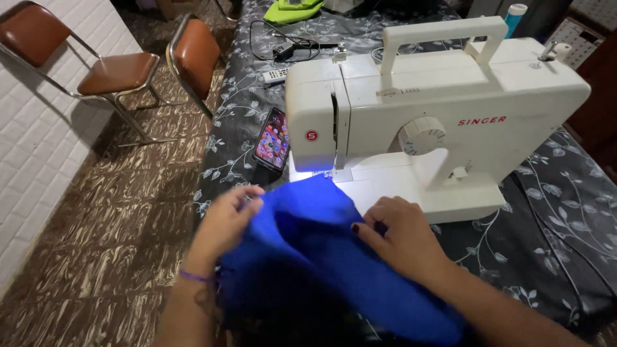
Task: Guiding blue fabric through a sewing machine to create a seam and adjusting the machine settings.
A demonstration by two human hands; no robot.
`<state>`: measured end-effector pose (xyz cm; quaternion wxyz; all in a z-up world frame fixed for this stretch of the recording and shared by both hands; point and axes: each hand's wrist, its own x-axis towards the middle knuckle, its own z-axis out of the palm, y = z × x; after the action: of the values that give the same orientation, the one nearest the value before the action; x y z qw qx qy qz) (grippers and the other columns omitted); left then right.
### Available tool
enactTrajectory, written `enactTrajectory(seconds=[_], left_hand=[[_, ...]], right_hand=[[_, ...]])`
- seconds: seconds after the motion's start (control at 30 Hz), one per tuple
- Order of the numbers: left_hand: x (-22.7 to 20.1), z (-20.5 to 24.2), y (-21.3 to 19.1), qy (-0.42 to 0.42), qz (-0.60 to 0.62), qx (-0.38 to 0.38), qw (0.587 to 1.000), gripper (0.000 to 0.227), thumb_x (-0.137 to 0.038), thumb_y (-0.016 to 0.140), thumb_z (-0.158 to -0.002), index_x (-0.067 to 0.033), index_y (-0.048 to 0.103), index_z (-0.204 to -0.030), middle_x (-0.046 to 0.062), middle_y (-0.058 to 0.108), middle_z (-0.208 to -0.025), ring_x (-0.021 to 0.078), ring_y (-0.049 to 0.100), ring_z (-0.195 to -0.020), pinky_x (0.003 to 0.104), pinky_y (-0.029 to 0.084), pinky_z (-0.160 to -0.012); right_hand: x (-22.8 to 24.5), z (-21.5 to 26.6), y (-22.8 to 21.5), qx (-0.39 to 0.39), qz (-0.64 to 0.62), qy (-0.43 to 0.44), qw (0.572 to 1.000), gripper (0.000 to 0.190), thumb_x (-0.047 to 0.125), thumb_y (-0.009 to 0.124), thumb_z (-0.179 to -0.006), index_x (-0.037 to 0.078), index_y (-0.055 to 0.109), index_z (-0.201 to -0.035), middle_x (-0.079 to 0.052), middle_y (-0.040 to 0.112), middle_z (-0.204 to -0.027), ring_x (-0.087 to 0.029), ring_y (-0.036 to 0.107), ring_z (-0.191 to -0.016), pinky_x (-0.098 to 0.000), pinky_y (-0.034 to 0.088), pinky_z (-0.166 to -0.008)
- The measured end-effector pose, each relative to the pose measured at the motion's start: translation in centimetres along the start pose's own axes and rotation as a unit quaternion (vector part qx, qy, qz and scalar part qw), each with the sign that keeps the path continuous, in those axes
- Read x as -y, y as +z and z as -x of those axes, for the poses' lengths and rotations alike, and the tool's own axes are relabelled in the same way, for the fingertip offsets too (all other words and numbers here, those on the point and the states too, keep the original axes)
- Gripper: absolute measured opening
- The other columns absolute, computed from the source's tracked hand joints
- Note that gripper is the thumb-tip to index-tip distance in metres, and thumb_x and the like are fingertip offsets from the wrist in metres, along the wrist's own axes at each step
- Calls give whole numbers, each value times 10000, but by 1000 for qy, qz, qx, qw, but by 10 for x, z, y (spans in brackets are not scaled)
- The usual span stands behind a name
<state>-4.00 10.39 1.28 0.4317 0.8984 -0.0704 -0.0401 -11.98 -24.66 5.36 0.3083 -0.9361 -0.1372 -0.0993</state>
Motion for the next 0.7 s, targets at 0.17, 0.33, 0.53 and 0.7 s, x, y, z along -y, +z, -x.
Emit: enactTrajectory(seconds=[0.17, 0.33, 0.53, 0.7], left_hand=[[-14, -29, -33, -28, -169, -59, 983, 331, -443, 751, -938, -342, 797, -1250, 92, 840, -937, 374, 786, -1058, 487, 594, -926], [8, -55, 0, -45, -380, -72, 921, 430, -392, 819, -864, -435, 775, -1289, -57, 823, -990, 256, 800, -1037, 437, 629, -917], [-42, -22, 72, 339, -106, -211, 911, 287, -97, 567, -902, -154, 804, -1054, 109, 810, -1045, 303, 737, -957, 448, 566, -929], [-68, -14, 99, 351, -68, -125, 926, 160, -196, 696, -949, -109, 800, -1035, 121, 814, -1142, 327, 761, -1104, 454, 540, -1040]], right_hand=[[1, -2, 1, -45, -16, -31, 998, 402, 429, 724, -971, 137, 707, -696, -75, 696, -786, -298, 681, -773, -392, 546, -689], [-4, 8, 25, -99, 19, -104, 989, 380, 439, 728, -965, 157, 707, -712, -55, 696, -916, -288, 669, -852, -380, 552, -713], [0, 14, 40, -137, -19, -154, 978, 336, 290, 698, -961, 98, 707, -685, -133, 756, -1200, -300, 669, -1067, -473, 523, -930], [-2, 12, 46, -186, -12, -213, 959, 281, 221, 689, -991, 107, 637, -739, -132, 761, -1188, -339, 690, -1047, -466, 533, -927]])
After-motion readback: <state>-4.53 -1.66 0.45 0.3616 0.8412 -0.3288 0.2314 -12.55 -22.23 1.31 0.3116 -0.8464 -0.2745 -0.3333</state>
